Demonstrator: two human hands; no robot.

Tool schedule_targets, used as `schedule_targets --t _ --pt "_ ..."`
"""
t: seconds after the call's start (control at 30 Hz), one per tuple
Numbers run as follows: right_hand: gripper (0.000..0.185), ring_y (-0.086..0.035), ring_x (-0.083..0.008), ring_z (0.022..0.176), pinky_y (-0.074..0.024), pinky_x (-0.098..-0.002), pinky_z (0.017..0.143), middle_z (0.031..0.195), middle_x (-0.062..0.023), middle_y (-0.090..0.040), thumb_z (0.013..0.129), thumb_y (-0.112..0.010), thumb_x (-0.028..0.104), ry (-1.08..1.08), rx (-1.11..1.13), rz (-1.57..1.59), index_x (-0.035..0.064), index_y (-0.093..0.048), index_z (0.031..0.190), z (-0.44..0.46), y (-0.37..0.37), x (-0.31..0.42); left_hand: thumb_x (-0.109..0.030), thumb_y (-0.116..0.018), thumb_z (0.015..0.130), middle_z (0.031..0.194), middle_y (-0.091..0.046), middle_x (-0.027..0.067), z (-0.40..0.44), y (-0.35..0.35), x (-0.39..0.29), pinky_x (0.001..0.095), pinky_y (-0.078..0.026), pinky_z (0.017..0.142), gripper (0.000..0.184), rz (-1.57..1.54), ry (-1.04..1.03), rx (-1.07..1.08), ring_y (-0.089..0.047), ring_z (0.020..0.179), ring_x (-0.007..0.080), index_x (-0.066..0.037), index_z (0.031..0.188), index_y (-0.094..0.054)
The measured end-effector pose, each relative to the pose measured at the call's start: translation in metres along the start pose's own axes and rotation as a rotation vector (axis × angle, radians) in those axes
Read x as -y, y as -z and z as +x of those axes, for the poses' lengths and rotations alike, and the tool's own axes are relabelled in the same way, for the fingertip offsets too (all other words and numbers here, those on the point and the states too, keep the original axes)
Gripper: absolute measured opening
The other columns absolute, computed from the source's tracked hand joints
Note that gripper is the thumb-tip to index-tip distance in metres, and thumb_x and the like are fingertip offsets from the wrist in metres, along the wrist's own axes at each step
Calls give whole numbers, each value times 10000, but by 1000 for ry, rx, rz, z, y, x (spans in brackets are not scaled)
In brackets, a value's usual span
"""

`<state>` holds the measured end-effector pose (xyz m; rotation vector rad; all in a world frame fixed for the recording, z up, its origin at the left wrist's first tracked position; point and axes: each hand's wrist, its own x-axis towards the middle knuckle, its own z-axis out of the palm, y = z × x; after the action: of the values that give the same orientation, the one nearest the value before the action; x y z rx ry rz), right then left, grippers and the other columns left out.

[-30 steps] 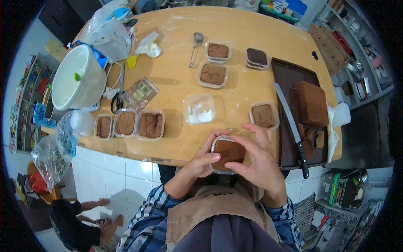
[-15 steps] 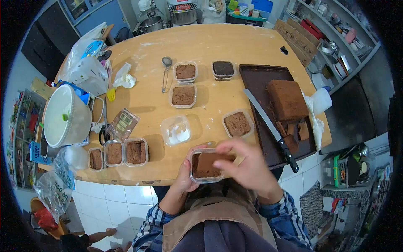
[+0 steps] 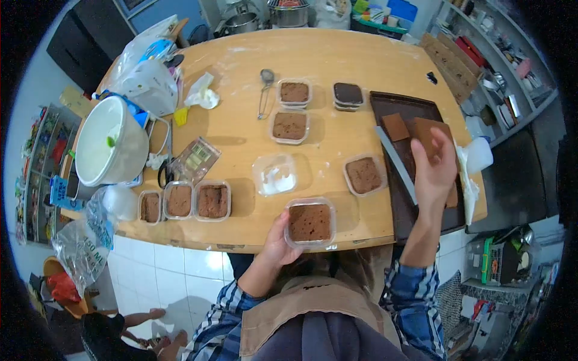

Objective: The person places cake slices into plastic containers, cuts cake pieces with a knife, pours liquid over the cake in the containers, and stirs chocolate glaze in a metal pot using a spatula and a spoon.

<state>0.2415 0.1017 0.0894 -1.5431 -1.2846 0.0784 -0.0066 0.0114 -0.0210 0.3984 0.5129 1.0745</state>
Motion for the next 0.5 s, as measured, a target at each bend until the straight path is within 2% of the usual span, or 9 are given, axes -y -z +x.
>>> schedule_targets --t 0.07,0.1,0.17,0.27,0.37,0.5 --pt "314 -537 -258 1018 -419 -349 905 1084 -124 -567 755 -683 67 4 169 61 13 -595 1052 -29 12 22 -480 -424 914 1331 -435 182 2 -1 -1 476 -392 1005 610 -96 -19 99 -455 1218 309 -44 1336 -363" --pt "297 -526 -277 1033 -411 -363 914 1117 -126 -562 726 -691 61 153 305 -8 39 -629 1016 -39 18 27 -418 -423 939 1326 -447 153 3 -2 -2 469 -390 1010 540 -144 -27 153 -461 1215 288 -49 1329 -368" --pt "262 -493 -311 1073 -382 -393 937 1156 -130 -548 707 -699 76 246 510 48 54 -663 966 -61 23 42 -416 -412 943 1318 -454 156 4 -2 -1 471 -394 1006 536 -130 -18 100 -467 1210 286 -46 1327 -367" --pt "241 -454 -338 1105 -354 -418 948 1175 -146 -532 706 -703 101 381 674 72 59 -681 942 -82 17 46 -425 -397 945 1309 -463 160 2 -4 -3 469 -401 1000 539 -132 -18 88 -477 1200 282 -44 1326 -366" --pt "239 -441 -362 1098 -337 -432 953 1183 -167 -521 703 -705 122 348 692 157 58 -686 933 -92 3 41 -439 -387 945 1301 -470 162 1 -7 -3 467 -407 994 545 -143 -25 108 -486 1191 281 -46 1324 -365" --pt "242 -431 -366 1099 -336 -440 955 1191 -182 -510 700 -701 133 348 733 111 67 -688 933 -94 -4 41 -453 -386 943 1291 -479 156 0 -4 -3 465 -414 986 539 -98 -51 121 -496 1178 281 -69 1322 -373"
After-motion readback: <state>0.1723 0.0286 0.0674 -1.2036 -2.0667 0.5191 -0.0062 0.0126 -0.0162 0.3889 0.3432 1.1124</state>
